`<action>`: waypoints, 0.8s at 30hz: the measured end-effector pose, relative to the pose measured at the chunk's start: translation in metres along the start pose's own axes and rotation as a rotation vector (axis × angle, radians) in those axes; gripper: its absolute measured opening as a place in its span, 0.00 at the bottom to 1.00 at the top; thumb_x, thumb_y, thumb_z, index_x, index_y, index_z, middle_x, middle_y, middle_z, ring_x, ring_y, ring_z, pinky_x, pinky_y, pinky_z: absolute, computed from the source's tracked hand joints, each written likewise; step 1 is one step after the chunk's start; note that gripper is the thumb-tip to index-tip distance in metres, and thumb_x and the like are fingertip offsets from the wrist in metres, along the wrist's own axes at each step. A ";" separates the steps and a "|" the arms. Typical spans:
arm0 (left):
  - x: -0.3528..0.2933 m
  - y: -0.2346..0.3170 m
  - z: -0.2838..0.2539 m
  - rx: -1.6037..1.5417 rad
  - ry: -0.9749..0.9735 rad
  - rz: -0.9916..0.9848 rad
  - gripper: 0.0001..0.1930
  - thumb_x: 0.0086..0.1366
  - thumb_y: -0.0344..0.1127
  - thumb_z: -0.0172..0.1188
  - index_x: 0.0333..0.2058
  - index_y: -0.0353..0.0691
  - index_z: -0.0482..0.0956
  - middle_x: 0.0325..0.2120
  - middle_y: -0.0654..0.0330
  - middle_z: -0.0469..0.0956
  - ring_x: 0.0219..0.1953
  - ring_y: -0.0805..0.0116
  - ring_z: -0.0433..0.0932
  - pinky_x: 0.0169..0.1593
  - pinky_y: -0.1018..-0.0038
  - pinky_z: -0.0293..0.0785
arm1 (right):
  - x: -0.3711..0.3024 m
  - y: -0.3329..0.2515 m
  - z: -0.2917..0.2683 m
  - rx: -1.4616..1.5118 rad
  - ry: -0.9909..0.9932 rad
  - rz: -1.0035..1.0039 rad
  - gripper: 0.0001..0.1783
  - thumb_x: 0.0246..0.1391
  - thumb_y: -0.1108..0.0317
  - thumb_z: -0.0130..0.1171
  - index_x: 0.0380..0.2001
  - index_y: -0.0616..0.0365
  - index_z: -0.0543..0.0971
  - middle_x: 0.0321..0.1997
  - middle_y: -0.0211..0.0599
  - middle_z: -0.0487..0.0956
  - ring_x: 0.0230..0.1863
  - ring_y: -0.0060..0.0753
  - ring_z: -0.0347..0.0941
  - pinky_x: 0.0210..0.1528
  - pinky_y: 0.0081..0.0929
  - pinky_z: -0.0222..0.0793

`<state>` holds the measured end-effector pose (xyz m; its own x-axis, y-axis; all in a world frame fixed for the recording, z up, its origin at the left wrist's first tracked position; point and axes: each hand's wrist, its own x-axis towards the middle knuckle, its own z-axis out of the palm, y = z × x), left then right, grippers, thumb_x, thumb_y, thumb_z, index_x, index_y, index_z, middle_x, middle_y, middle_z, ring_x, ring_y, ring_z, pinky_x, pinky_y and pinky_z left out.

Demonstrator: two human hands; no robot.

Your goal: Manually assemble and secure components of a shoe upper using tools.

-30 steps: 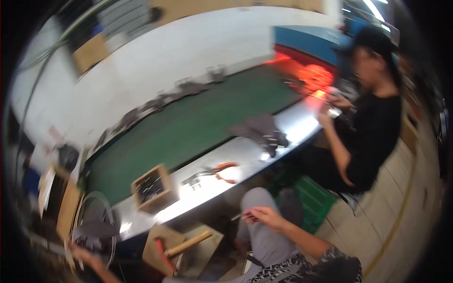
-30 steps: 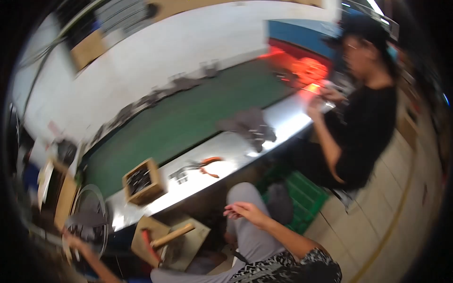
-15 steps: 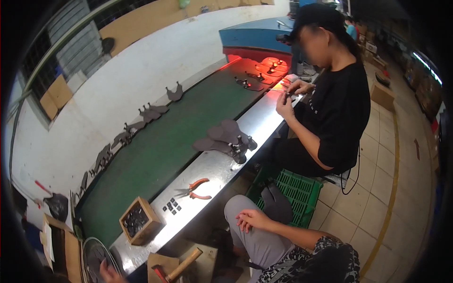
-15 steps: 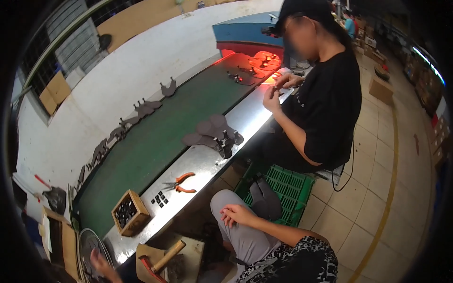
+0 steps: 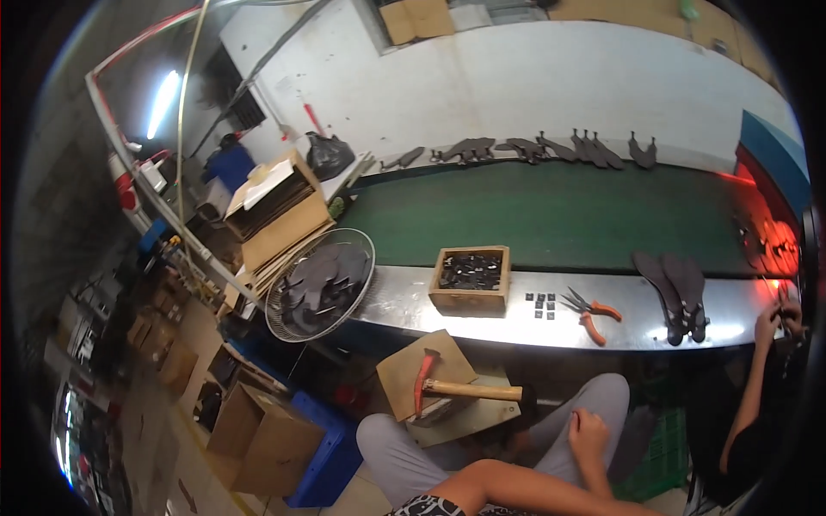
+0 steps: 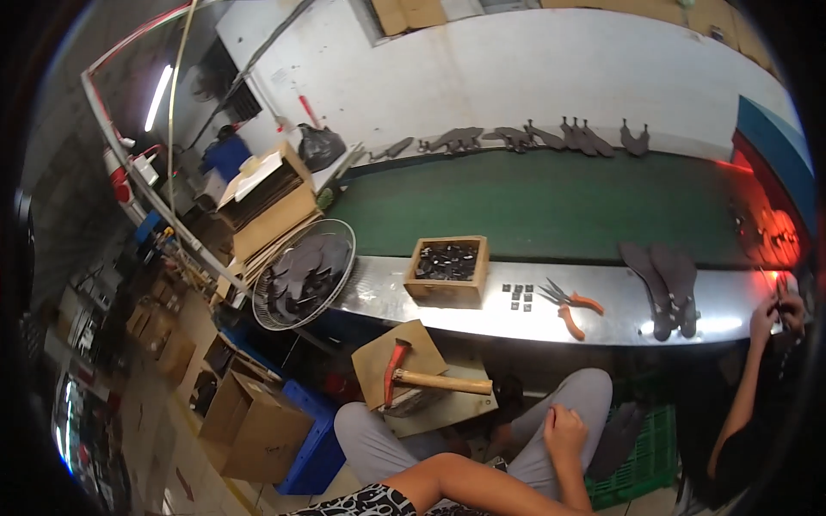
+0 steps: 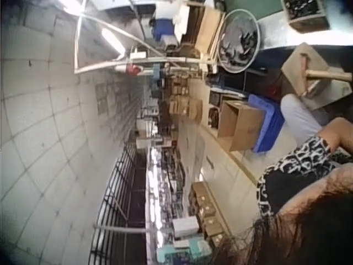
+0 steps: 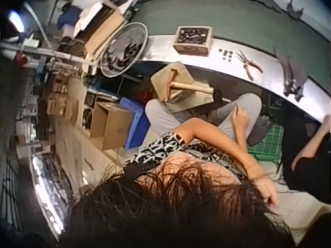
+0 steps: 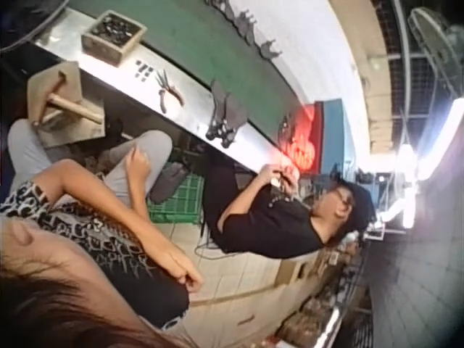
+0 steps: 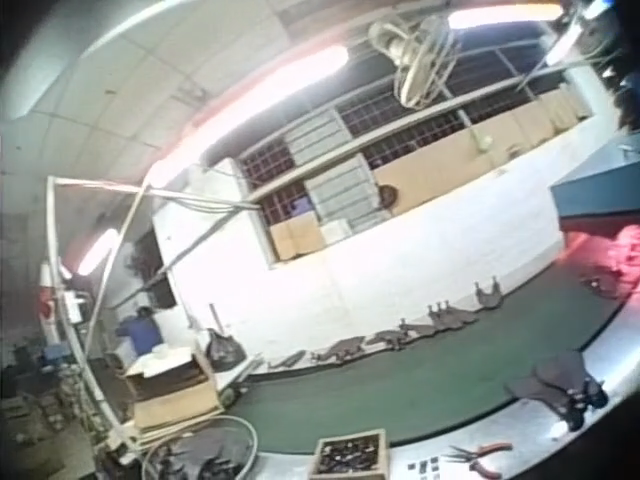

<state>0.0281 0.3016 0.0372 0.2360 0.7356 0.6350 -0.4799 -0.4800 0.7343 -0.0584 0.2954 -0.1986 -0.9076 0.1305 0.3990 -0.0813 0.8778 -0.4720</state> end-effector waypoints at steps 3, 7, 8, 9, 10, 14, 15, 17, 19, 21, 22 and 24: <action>-0.019 0.009 -0.016 0.020 -0.017 -0.067 0.16 0.71 0.36 0.50 0.50 0.29 0.72 0.41 0.52 0.76 0.45 0.64 0.72 0.49 0.68 0.69 | 0.000 -0.001 0.003 -0.030 -0.022 0.034 0.05 0.50 0.66 0.58 0.29 0.53 0.79 0.24 0.42 0.78 0.28 0.46 0.76 0.28 0.45 0.70; 0.000 0.024 -0.030 -0.122 -0.097 -0.011 0.15 0.70 0.35 0.50 0.49 0.31 0.72 0.41 0.55 0.75 0.43 0.65 0.71 0.48 0.70 0.67 | 0.000 0.006 -0.018 -0.112 -0.011 0.228 0.05 0.49 0.66 0.59 0.29 0.53 0.78 0.24 0.42 0.78 0.28 0.47 0.76 0.28 0.45 0.70; -0.005 0.047 -0.009 -0.151 0.035 -0.022 0.15 0.70 0.36 0.51 0.48 0.31 0.72 0.40 0.55 0.75 0.42 0.64 0.71 0.48 0.70 0.67 | 0.003 -0.008 -0.001 0.007 -0.091 0.069 0.07 0.49 0.63 0.59 0.30 0.52 0.79 0.23 0.43 0.78 0.27 0.49 0.75 0.29 0.46 0.70; -0.006 0.041 -0.006 -0.131 0.028 -0.009 0.16 0.69 0.38 0.51 0.48 0.30 0.72 0.41 0.55 0.75 0.43 0.65 0.71 0.48 0.70 0.67 | 0.003 -0.007 0.000 0.021 -0.071 0.035 0.07 0.50 0.62 0.58 0.29 0.51 0.79 0.22 0.43 0.77 0.27 0.49 0.76 0.29 0.46 0.71; -0.006 0.042 -0.013 -0.172 -0.049 -0.051 0.16 0.70 0.39 0.50 0.46 0.30 0.73 0.42 0.54 0.74 0.45 0.62 0.71 0.50 0.67 0.67 | 0.006 -0.013 -0.005 -0.026 -0.151 0.117 0.07 0.50 0.61 0.58 0.29 0.50 0.79 0.23 0.42 0.77 0.27 0.48 0.76 0.28 0.46 0.71; -0.032 -0.007 -0.042 -0.131 -0.289 -0.014 0.18 0.65 0.45 0.46 0.37 0.33 0.69 0.36 0.54 0.67 0.40 0.58 0.67 0.46 0.68 0.63 | 0.012 -0.014 0.005 0.033 -0.067 0.061 0.08 0.51 0.60 0.57 0.32 0.50 0.78 0.23 0.38 0.78 0.27 0.43 0.77 0.26 0.43 0.73; -0.032 -0.009 -0.039 -0.101 -0.278 -0.016 0.17 0.65 0.45 0.46 0.36 0.33 0.69 0.36 0.54 0.67 0.40 0.58 0.67 0.46 0.68 0.62 | 0.011 -0.009 0.001 -0.002 -0.053 0.096 0.08 0.51 0.60 0.57 0.32 0.50 0.78 0.23 0.38 0.78 0.27 0.43 0.77 0.26 0.43 0.73; -0.022 0.007 -0.031 -0.152 -0.154 0.055 0.15 0.64 0.43 0.48 0.36 0.34 0.69 0.37 0.53 0.68 0.42 0.58 0.67 0.47 0.68 0.61 | 0.008 -0.003 -0.004 0.005 -0.043 0.090 0.07 0.52 0.61 0.57 0.32 0.50 0.79 0.23 0.37 0.78 0.27 0.41 0.77 0.26 0.41 0.74; -0.009 0.032 -0.017 -0.276 -0.122 0.062 0.14 0.62 0.42 0.49 0.37 0.34 0.69 0.38 0.53 0.68 0.43 0.58 0.66 0.48 0.68 0.61 | 0.005 0.003 -0.004 -0.019 -0.037 0.099 0.07 0.52 0.61 0.57 0.32 0.50 0.79 0.23 0.37 0.78 0.27 0.40 0.77 0.26 0.40 0.74; -0.013 0.037 -0.011 -0.457 -0.061 -0.004 0.14 0.62 0.39 0.49 0.39 0.34 0.70 0.40 0.54 0.69 0.46 0.59 0.65 0.52 0.67 0.58 | 0.003 0.001 0.003 -0.024 -0.041 0.087 0.07 0.52 0.62 0.57 0.32 0.50 0.78 0.23 0.36 0.78 0.27 0.40 0.77 0.26 0.39 0.74; -0.021 0.027 -0.015 -0.451 -0.061 -0.001 0.14 0.62 0.39 0.49 0.39 0.34 0.70 0.40 0.54 0.69 0.46 0.59 0.65 0.52 0.67 0.58 | 0.004 0.000 0.008 -0.015 -0.028 0.070 0.07 0.52 0.61 0.57 0.32 0.51 0.78 0.23 0.36 0.78 0.27 0.40 0.77 0.25 0.39 0.74; -0.041 -0.009 -0.036 -0.127 -0.203 0.111 0.16 0.70 0.39 0.48 0.45 0.31 0.73 0.44 0.50 0.73 0.46 0.57 0.70 0.51 0.62 0.65 | 0.005 -0.003 0.008 -0.011 -0.023 0.043 0.08 0.52 0.61 0.57 0.32 0.51 0.78 0.23 0.36 0.78 0.27 0.40 0.77 0.25 0.39 0.73</action>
<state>-0.0080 0.2932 -0.0043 0.3340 0.5647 0.7546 -0.6116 -0.4793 0.6294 -0.0660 0.2896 -0.2013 -0.9194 0.1573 0.3605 -0.0381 0.8766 -0.4797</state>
